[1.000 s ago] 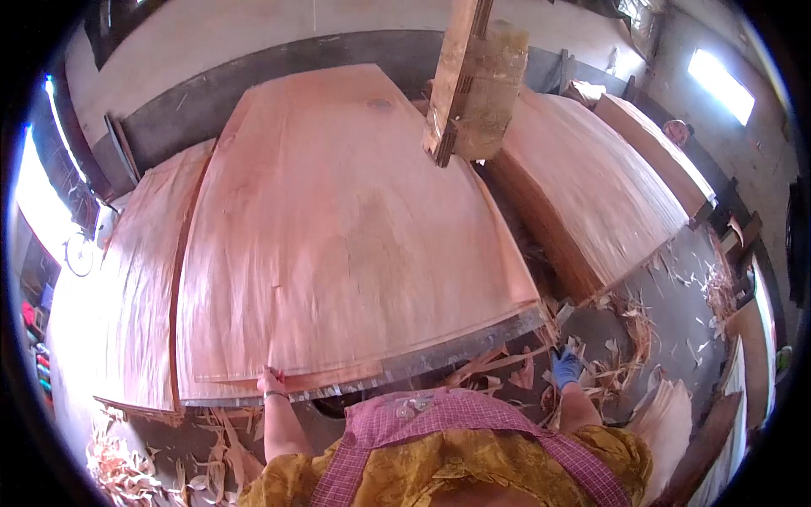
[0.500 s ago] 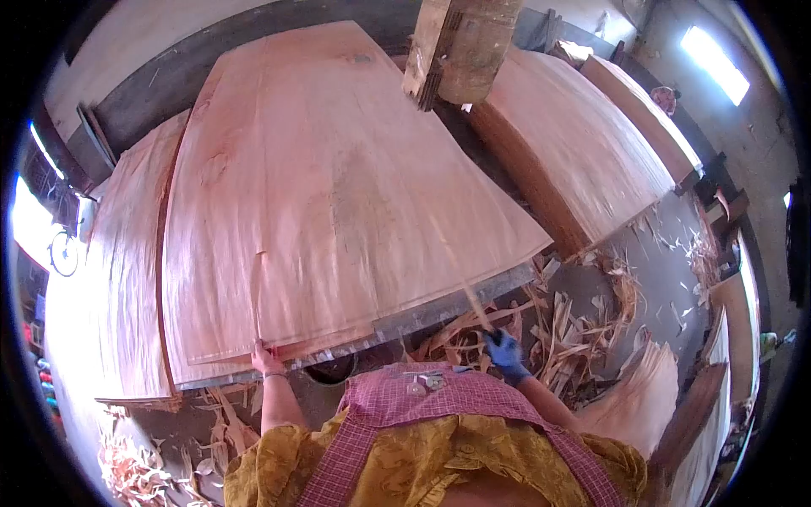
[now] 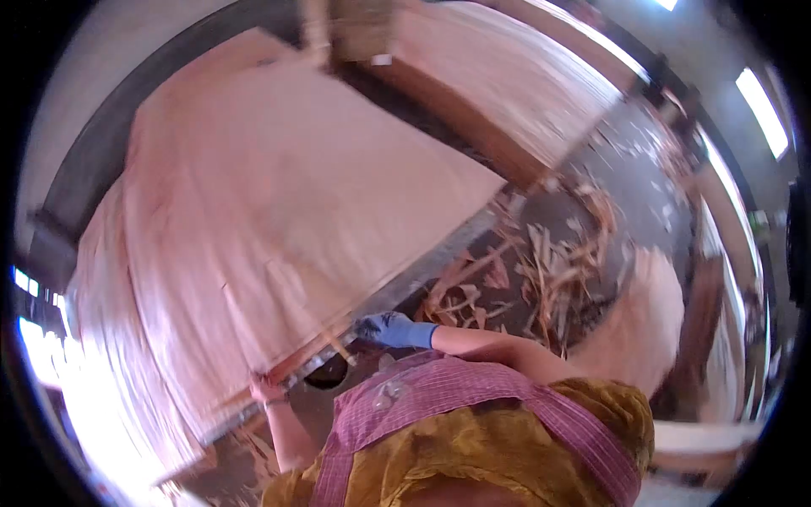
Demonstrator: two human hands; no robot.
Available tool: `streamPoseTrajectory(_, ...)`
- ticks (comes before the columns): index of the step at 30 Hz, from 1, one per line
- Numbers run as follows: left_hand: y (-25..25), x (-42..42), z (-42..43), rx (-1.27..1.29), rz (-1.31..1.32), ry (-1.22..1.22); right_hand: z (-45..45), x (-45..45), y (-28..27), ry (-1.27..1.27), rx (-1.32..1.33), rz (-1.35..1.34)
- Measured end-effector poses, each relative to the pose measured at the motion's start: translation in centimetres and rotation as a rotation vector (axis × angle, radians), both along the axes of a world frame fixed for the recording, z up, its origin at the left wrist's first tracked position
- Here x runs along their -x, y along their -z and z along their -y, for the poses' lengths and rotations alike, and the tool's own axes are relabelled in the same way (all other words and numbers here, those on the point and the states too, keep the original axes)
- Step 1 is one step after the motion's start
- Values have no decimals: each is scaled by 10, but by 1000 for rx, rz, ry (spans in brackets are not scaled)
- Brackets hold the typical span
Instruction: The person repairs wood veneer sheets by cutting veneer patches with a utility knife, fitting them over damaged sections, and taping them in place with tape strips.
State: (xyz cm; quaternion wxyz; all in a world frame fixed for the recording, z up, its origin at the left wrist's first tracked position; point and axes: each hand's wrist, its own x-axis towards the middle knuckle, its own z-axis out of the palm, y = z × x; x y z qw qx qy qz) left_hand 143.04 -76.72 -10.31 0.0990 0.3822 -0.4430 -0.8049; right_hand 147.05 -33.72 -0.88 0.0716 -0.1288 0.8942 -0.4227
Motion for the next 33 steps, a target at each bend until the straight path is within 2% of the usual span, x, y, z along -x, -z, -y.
streamPoseTrajectory(2,24,-2,20,134,-68,202,-33,-17,6,32,-47,69)
streamPoseTrajectory(3,17,-5,15,204,-110,293,-53,-28,1,106,-27,95)
streamPoseTrajectory(5,3,-10,-26,786,175,181,-97,-59,-25,269,25,148)
streamPoseTrajectory(6,-4,-7,-52,1003,230,160,-121,-74,-22,337,37,215)
streamPoseTrajectory(9,-37,7,-156,1404,134,219,-195,-120,-23,562,64,384)
streamPoseTrajectory(10,-48,14,-197,1473,56,286,-221,-139,5,662,44,362)
streamPoseTrajectory(11,-57,20,-236,1512,-37,370,-246,-157,63,756,22,338)
streamPoseTrajectory(13,-77,37,-329,1529,-267,668,-297,-201,98,1005,-9,269)
streamPoseTrajectory(15,-109,41,-435,1499,-476,1028,-359,-267,95,1306,-34,230)
streamPoseTrajectory(16,-113,45,-490,1646,-602,1170,-398,-307,92,1452,-38,241)
streamPoseTrajectory(17,-115,58,-535,1784,-730,1303,-419,-348,87,1615,-333,268)
streamPoseTrajectory(18,-116,66,-582,1922,-861,1425,-450,-399,98,1796,-240,398)
streamPoseTrajectory(19,-116,69,-629,1916,-908,1496,-481,-448,108,1977,-139,525)
streamPoseTrajectory(20,-117,72,-671,1908,-949,1566,-501,-503,149,1818,-533,869)
streamPoseTrajectory(22,-110,88,-730,1929,-978,1640,-496,-590,165,2108,-932,746)
streamPoseTrajectory(24,-89,107,-780,1970,-966,1659,-488,-620,117,2246,-773,918)
streamPoseTrajectory(25,-87,106,-800,1951,-914,1649,-489,-632,126,2344,-605,1043)
streamPoseTrajectory(27,-82,119,-828,2032,-704,2007,-475,-647,144,2363,-479,1190)
streamPoseTrajectory(28,-80,123,-836,2056,-572,2187,-469,-653,164,2295,-531,1206)
streamPoseTrajectory(30,-77,115,-844,1988,-549,2186,-460,-646,171,2207,-565,1132)
streamPoseTrajectory(33,-62,109,-860,1917,-573,2140,-476,-597,126,2156,-619,889)
